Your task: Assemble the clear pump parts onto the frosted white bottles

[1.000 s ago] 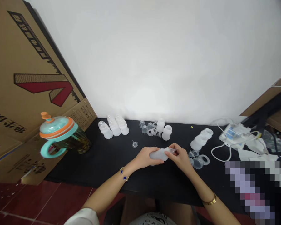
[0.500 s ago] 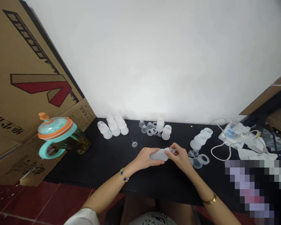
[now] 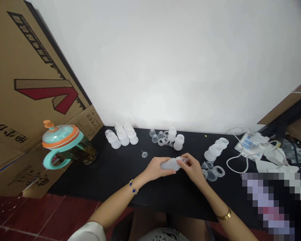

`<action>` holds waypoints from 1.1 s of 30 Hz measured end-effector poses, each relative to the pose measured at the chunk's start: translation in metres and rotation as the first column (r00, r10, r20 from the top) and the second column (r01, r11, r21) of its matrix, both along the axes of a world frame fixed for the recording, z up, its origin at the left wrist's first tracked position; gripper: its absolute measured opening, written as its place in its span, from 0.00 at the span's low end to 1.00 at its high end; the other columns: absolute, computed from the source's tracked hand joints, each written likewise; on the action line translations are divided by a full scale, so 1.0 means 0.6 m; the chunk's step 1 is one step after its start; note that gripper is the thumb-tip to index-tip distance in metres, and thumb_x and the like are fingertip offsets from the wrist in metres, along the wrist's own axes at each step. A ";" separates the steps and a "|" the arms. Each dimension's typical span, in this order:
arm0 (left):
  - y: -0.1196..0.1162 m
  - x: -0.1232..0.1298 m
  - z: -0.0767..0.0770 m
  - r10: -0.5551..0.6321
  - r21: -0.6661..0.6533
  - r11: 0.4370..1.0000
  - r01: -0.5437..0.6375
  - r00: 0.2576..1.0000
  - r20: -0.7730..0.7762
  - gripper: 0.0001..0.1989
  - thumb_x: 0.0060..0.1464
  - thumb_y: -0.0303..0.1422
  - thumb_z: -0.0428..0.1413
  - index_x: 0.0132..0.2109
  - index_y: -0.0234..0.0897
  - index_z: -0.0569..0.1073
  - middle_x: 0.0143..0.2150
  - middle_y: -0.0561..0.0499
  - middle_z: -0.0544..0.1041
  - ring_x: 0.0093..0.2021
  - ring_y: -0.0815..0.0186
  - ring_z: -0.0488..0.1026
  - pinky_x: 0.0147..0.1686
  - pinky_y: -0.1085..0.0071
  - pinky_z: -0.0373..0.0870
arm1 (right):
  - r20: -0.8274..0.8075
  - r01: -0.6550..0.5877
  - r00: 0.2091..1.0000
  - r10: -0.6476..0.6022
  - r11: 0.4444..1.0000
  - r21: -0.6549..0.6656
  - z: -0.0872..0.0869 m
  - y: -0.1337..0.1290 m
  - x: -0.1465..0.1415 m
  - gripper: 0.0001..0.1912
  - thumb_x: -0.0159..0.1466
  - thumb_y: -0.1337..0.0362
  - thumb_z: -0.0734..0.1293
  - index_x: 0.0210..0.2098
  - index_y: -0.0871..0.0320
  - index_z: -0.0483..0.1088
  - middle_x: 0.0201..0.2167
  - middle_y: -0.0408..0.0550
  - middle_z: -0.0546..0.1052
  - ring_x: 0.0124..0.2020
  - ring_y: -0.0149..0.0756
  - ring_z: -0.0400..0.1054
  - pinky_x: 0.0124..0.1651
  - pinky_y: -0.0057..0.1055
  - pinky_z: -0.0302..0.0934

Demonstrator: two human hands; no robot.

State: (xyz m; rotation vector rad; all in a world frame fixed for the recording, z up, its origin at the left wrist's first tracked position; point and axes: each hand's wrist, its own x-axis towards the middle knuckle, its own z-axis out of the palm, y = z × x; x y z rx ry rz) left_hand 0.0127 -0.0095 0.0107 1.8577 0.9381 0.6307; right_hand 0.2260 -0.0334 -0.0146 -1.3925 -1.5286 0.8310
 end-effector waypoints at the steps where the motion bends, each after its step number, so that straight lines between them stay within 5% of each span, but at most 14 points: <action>1: 0.002 -0.002 0.000 -0.016 -0.056 0.998 0.019 0.999 0.051 0.24 0.50 0.47 0.64 0.49 0.36 0.80 0.37 0.51 0.79 0.33 0.65 0.71 0.31 0.74 0.61 | -0.028 -0.018 0.999 0.018 1.000 0.010 -0.002 -0.001 -0.001 0.17 0.61 0.49 0.69 0.33 0.56 0.70 0.24 0.41 0.70 0.23 0.32 0.61 0.26 0.27 0.54; 6: 0.016 -0.008 -0.012 -0.087 -0.304 0.941 0.151 0.973 0.215 0.21 0.49 0.45 0.65 0.43 0.30 0.81 0.30 0.50 0.78 0.28 0.68 0.69 0.28 0.75 0.59 | -0.044 -0.098 0.994 0.100 0.994 0.055 -0.001 -0.006 0.000 0.16 0.61 0.52 0.70 0.43 0.56 0.72 0.29 0.43 0.74 0.24 0.32 0.62 0.27 0.28 0.56; 10: 0.020 -0.010 -0.019 -0.138 -0.418 0.878 0.235 0.958 0.251 0.21 0.49 0.45 0.65 0.42 0.30 0.81 0.32 0.48 0.80 0.28 0.66 0.72 0.29 0.74 0.63 | -0.020 -0.108 0.994 0.110 0.991 0.083 0.008 -0.009 0.000 0.14 0.59 0.53 0.71 0.39 0.56 0.73 0.28 0.42 0.74 0.22 0.31 0.60 0.26 0.27 0.55; 33: 0.006 0.001 -0.014 -0.125 -0.353 0.914 0.199 0.967 0.221 0.21 0.47 0.45 0.66 0.40 0.32 0.81 0.27 0.54 0.72 0.27 0.71 0.63 0.28 0.74 0.54 | -0.034 -0.052 0.998 0.052 0.999 0.011 0.020 -0.011 0.002 0.16 0.56 0.50 0.72 0.28 0.56 0.68 0.21 0.39 0.68 0.22 0.31 0.60 0.25 0.27 0.53</action>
